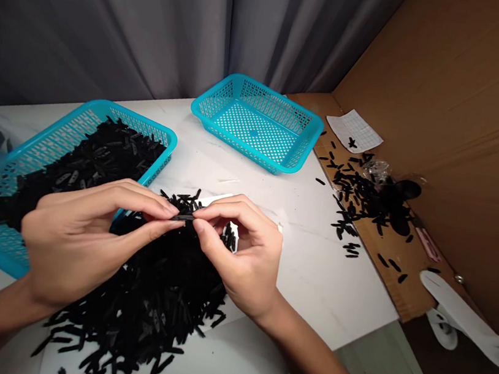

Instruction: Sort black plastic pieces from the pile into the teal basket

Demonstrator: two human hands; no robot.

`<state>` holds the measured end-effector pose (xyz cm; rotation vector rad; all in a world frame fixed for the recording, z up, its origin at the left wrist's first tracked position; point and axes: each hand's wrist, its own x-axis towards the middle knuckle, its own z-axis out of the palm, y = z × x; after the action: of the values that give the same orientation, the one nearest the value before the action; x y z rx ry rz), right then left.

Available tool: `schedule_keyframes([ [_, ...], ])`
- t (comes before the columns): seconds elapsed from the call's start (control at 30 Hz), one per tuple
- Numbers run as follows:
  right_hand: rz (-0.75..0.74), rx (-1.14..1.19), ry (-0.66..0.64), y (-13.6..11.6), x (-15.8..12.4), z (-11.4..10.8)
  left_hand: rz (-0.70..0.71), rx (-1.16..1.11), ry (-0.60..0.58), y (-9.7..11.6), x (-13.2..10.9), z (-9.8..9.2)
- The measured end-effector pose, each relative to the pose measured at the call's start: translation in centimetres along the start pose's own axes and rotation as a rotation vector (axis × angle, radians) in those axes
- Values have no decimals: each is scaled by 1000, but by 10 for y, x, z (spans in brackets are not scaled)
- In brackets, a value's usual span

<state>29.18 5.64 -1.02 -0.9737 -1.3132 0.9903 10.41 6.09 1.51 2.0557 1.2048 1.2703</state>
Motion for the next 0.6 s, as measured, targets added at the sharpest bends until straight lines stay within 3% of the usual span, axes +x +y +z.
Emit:
schedule_keyframes([
  [0.27,18,32,-13,0,-4,3,21,2,-23,1,0,0],
  [0.43,250,332,71,6,17,-24,4,93,-20,1,5,-3],
  [0.5,233,428,174,10,30,-40,-11,158,-116,-4,7,-4],
  [0.6,306,480,192,16,37,-47,-8,284,-484,-18,5,-3],
])
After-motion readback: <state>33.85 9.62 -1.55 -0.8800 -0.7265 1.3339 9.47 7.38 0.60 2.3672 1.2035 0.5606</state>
